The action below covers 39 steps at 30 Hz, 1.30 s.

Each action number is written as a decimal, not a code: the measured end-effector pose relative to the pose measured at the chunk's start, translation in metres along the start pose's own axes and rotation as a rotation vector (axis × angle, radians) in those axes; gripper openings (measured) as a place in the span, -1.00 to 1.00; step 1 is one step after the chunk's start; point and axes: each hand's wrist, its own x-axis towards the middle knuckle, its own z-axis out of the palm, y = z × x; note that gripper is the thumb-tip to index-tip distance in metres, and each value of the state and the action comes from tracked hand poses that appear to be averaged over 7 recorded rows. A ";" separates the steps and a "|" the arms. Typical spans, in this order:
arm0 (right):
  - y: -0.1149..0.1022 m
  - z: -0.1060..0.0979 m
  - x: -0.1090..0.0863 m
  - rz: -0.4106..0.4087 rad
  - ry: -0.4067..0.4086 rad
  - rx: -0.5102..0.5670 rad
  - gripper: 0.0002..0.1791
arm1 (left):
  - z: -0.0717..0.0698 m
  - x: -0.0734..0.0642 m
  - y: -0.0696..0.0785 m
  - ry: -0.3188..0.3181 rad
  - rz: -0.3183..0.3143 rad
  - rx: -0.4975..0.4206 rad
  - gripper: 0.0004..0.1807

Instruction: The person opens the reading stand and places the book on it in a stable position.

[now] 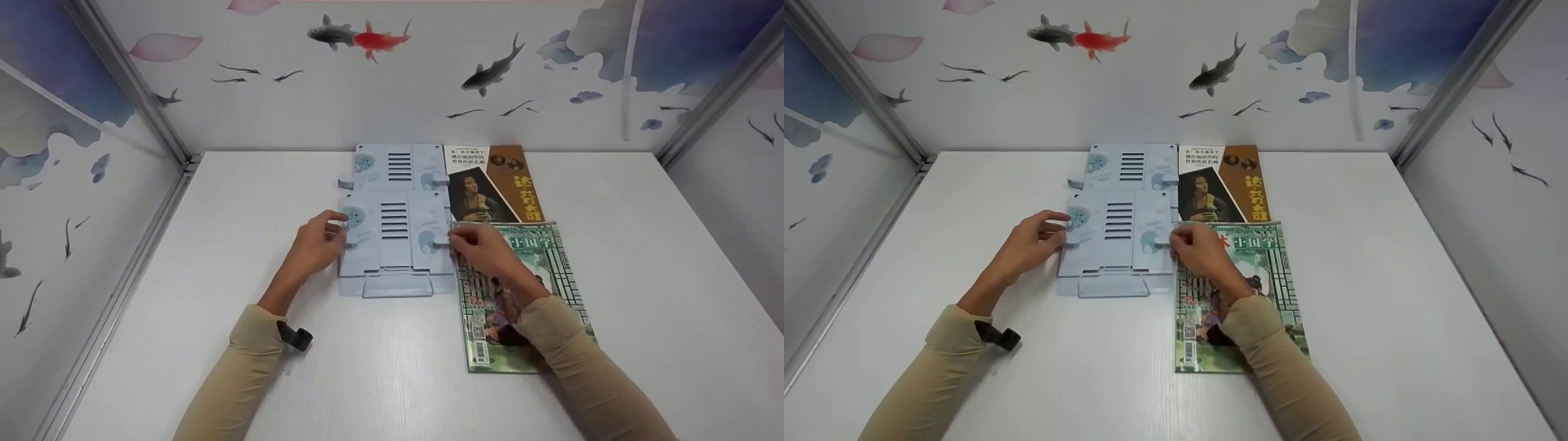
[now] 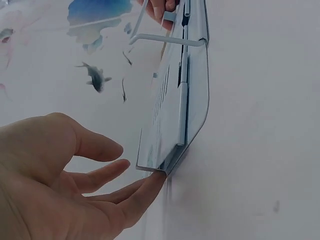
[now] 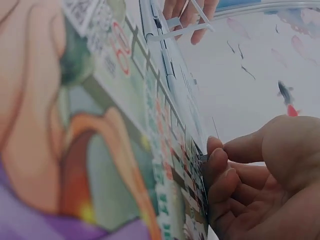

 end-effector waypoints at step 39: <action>0.007 -0.021 0.002 -0.281 0.066 0.351 -0.75 | -0.019 0.000 0.004 0.171 0.268 -0.251 -0.63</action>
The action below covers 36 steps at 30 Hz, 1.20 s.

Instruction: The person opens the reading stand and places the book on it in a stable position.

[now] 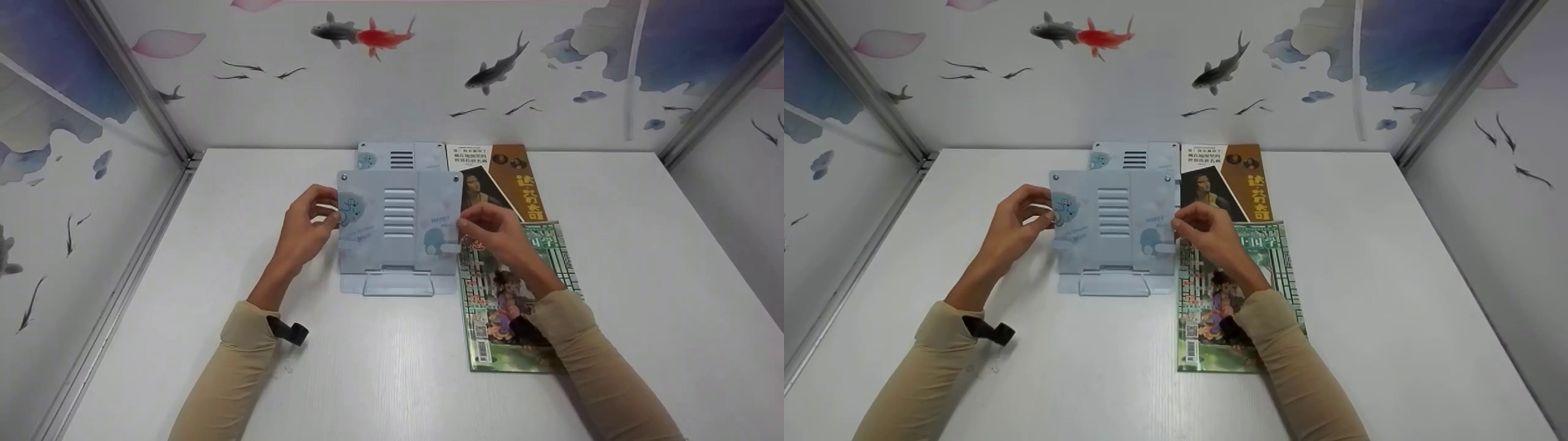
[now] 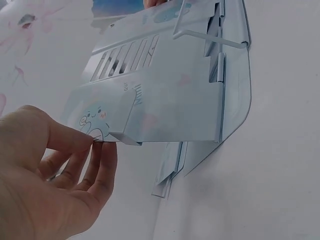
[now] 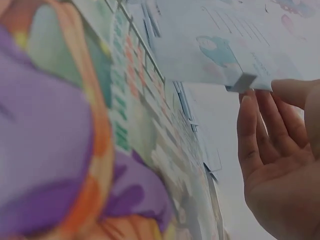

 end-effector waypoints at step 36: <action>-0.058 0.049 -0.026 -0.063 -0.586 -0.067 -0.66 | 0.000 0.006 0.005 0.137 0.142 0.032 -0.62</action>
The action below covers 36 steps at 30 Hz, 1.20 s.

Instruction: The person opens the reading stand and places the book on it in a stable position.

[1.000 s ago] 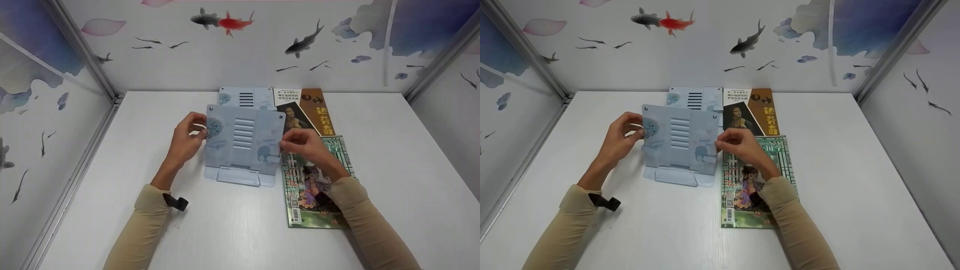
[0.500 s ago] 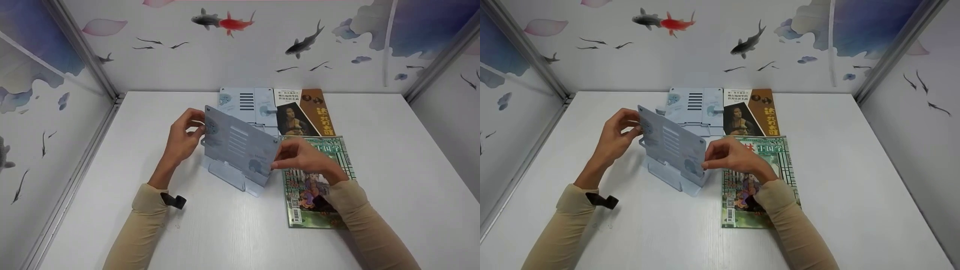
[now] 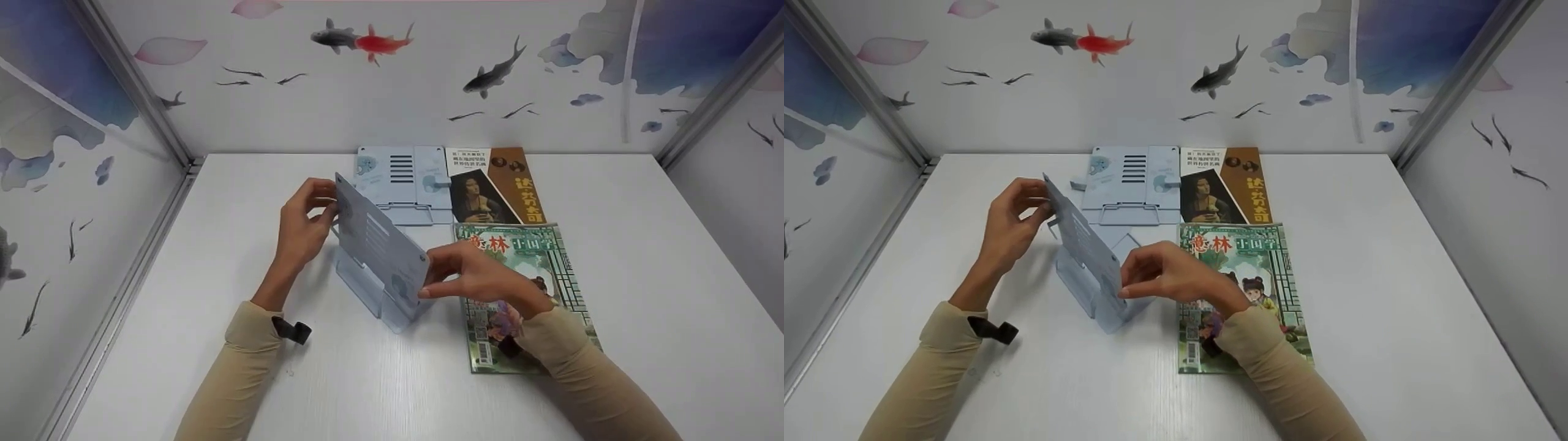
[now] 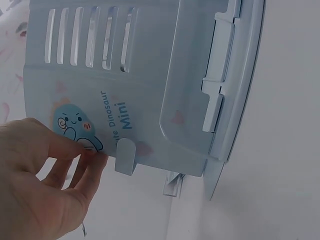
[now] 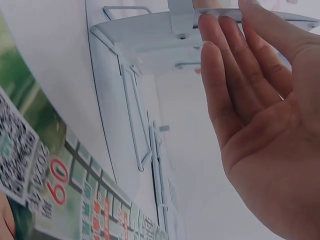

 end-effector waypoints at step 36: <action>-0.002 0.043 0.027 -0.021 0.222 -0.169 -0.88 | 0.022 0.036 0.011 -0.053 -0.117 -0.361 -0.45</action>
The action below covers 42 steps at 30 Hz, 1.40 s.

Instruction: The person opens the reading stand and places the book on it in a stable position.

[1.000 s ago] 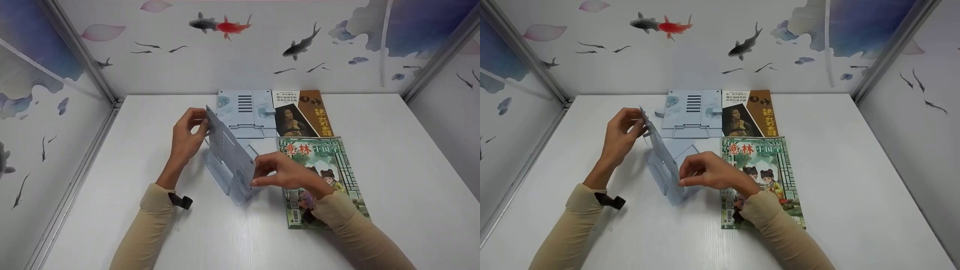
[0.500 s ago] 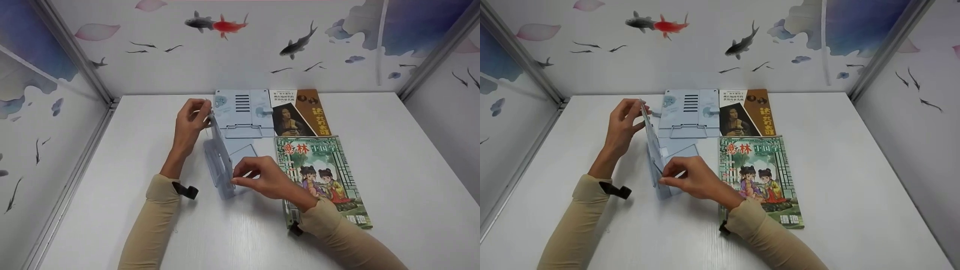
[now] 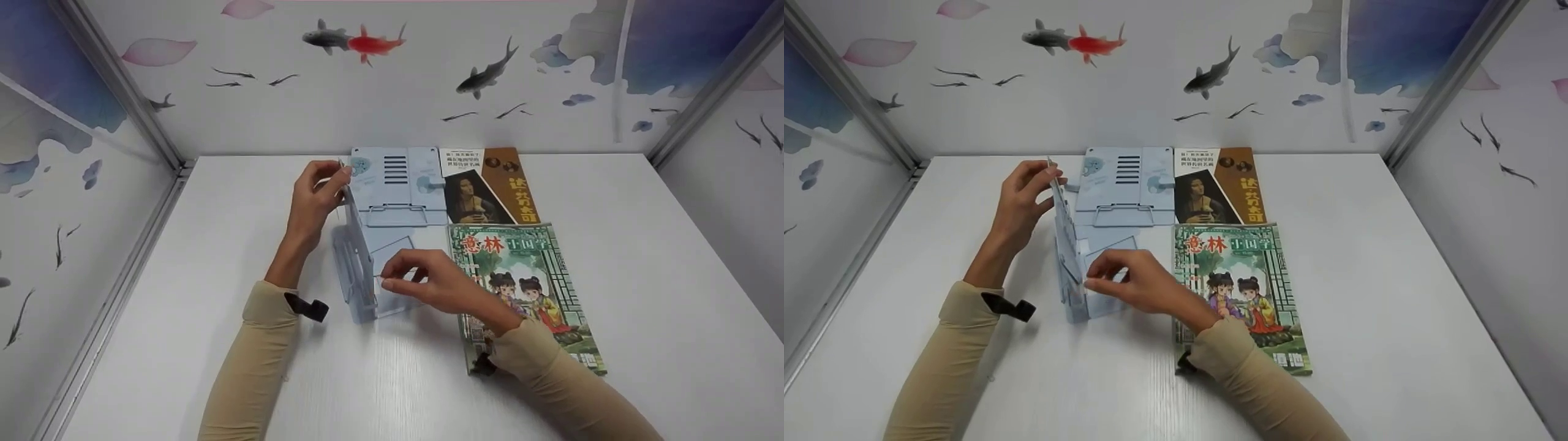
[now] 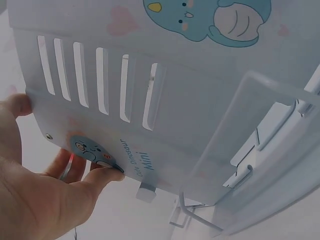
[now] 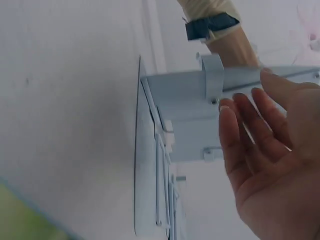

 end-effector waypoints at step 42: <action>0.050 -0.025 0.006 0.341 -0.033 -0.312 -0.76 | 0.002 0.000 -0.001 -0.013 0.017 -0.003 -0.50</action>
